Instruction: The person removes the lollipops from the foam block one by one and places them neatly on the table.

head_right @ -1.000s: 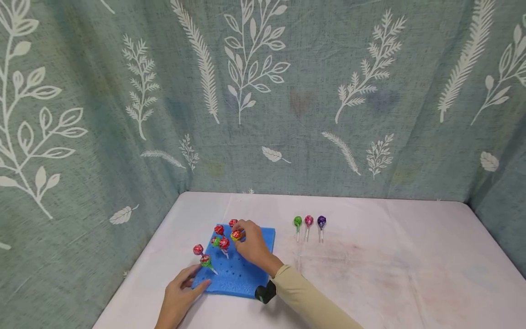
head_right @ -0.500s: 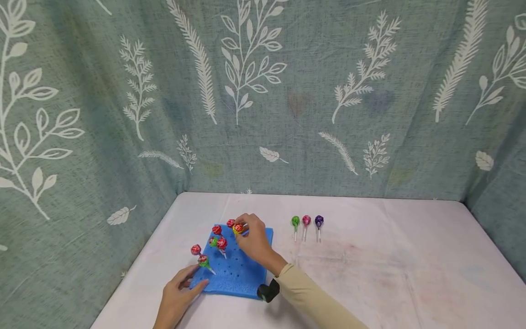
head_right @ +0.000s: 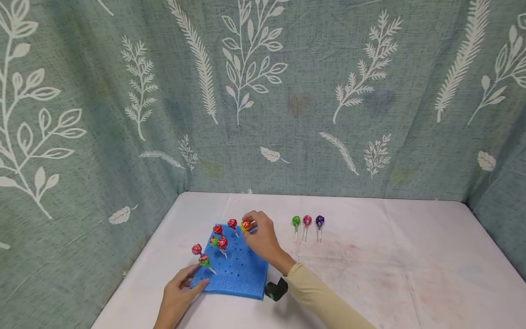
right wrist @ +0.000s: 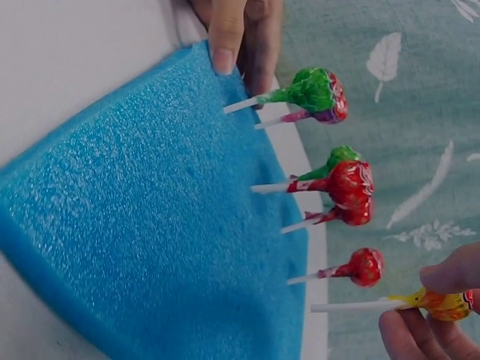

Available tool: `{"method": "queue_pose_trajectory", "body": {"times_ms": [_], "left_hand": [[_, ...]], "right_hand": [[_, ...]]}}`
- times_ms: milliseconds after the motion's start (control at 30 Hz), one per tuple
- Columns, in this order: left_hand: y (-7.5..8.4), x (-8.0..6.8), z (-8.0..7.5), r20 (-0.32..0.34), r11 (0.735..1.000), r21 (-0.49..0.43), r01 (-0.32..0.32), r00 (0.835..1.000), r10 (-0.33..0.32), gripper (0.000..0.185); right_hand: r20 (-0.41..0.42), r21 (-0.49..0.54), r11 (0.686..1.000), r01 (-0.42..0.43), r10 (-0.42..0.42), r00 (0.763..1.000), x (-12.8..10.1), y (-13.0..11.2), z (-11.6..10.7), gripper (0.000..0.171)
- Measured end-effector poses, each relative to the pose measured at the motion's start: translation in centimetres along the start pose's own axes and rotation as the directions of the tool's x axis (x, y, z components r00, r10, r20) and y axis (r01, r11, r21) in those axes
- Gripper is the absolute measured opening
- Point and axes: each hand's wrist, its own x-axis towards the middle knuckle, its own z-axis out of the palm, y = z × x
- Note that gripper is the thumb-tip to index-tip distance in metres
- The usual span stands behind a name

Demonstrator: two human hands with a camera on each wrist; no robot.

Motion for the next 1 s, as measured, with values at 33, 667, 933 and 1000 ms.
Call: {"method": "queue_pose_trajectory", "body": {"times_ms": [33, 667, 933, 1000], "left_hand": [[0.0, 0.0, 0.0, 0.001, 1.0, 0.0, 0.001, 1.0, -0.001, 0.059], [0.3, -0.1, 0.1, 0.007, 0.999, 0.023, 0.025, 1.0, -0.026, 0.059], [0.2, 0.1, 0.2, 0.013, 1.0, 0.019, 0.025, 1.0, -0.025, 0.06], [0.2, 0.0, 0.3, 0.016, 0.999, 0.024, 0.028, 0.999, -0.028, 0.061]], "right_hand": [[-0.003, -0.003, 1.0, 0.001, -0.001, 1.0, 0.0, 0.0, -0.1, 0.03], [-0.055, -0.027, 0.998, -0.049, 0.047, 0.997, 0.0, 0.0, -2.5, 0.028], [-0.071, -0.05, 0.995, -0.086, 0.082, 0.994, 0.0, 0.2, -3.9, 0.027], [-0.072, -0.045, 0.995, -0.092, 0.088, 0.993, -0.1, 0.3, -4.1, 0.028]]}}
